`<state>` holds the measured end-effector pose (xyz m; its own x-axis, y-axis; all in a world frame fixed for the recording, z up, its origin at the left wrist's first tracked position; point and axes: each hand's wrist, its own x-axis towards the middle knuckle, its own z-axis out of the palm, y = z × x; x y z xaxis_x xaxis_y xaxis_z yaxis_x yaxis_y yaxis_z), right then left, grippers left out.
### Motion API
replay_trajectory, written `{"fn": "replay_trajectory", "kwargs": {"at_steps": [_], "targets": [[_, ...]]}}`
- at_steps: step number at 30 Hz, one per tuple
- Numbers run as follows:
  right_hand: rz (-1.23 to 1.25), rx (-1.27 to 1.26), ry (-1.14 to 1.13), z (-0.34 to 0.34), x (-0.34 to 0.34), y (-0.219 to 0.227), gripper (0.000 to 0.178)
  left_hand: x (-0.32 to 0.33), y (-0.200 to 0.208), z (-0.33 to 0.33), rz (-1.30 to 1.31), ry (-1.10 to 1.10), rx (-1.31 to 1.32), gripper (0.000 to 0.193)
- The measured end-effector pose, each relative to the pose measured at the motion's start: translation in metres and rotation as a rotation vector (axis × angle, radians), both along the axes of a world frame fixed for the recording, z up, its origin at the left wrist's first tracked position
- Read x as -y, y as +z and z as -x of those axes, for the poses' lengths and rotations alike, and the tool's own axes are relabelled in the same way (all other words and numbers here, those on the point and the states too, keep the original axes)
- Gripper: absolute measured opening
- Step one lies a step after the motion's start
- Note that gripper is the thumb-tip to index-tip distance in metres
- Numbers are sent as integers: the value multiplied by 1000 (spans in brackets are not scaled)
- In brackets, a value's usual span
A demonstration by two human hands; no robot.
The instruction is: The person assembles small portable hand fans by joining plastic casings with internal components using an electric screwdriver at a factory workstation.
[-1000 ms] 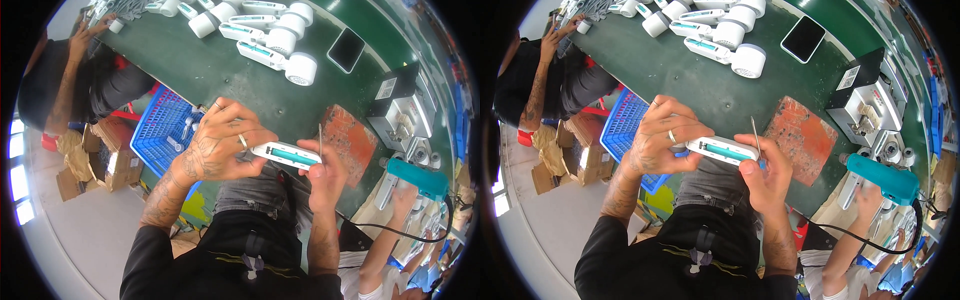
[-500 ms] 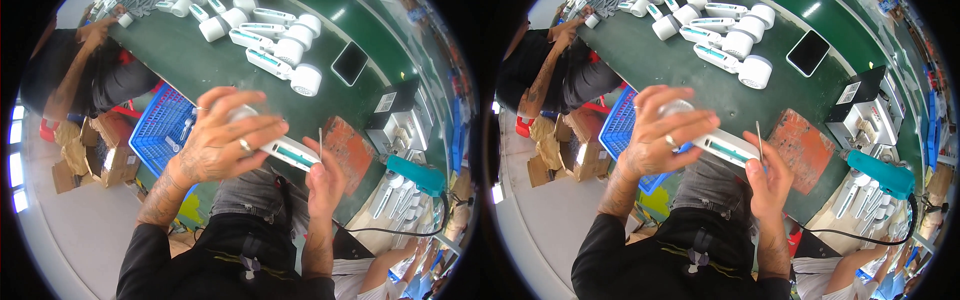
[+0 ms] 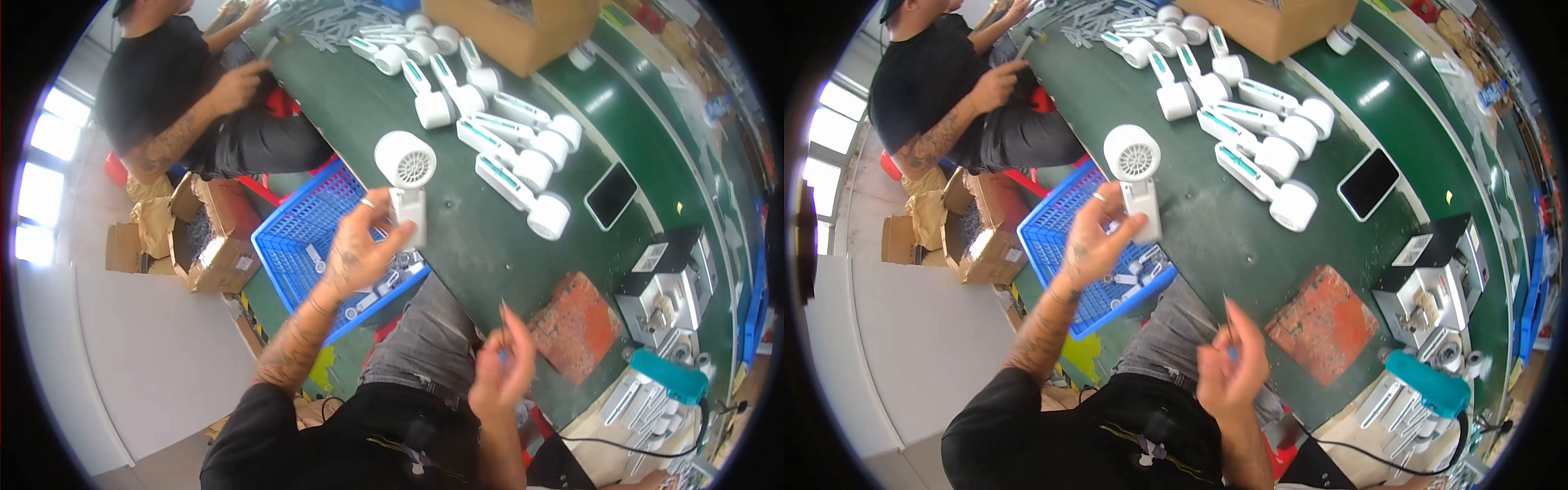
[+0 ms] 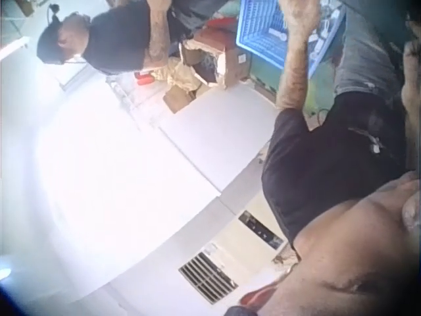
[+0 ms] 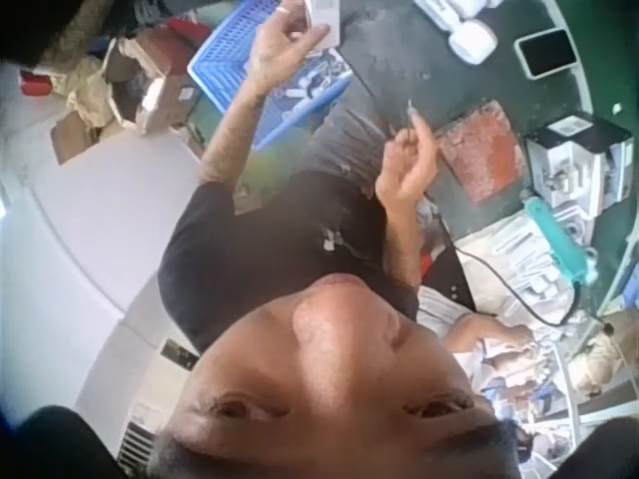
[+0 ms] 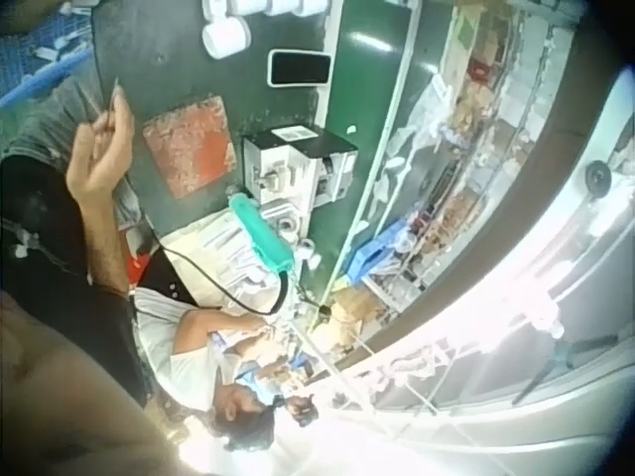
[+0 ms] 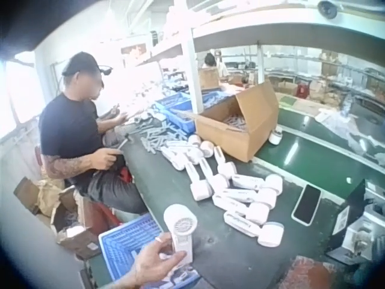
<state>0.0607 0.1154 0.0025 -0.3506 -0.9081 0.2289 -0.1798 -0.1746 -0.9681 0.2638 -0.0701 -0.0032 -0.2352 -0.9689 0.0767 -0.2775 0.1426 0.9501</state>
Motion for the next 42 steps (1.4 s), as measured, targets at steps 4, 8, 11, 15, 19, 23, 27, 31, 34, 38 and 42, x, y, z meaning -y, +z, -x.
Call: {"fn": "replay_trajectory", "kwargs": {"at_steps": [4,8,11,15,19,23,27,31,34,38,42], "targets": [[-31,-99,-105,27,-73,-1,26,82,28,-74,603,-3,615,35],[-83,-343,-217,42,-99,-1,18,178,48,-88,838,-225,1089,32],[-128,-410,-236,54,-94,-1,22,260,41,-144,866,-298,1068,36],[-193,-255,-540,57,-124,-11,30,321,8,-140,1006,-219,1027,41],[-272,-90,-823,78,-126,-6,41,236,21,-11,999,-48,675,41],[-357,-610,-800,109,-101,-2,61,84,55,81,848,-312,372,40],[54,-241,-849,155,-50,5,84,-24,70,161,582,-690,152,31],[82,156,-730,181,-44,49,55,-77,57,236,627,-858,-14,30],[211,93,-771,175,-75,45,53,-98,70,263,562,-905,176,33],[281,27,-851,160,-120,47,55,-133,33,293,760,-828,231,38],[246,16,-961,156,-168,46,55,-169,28,332,907,-814,304,50]]}}
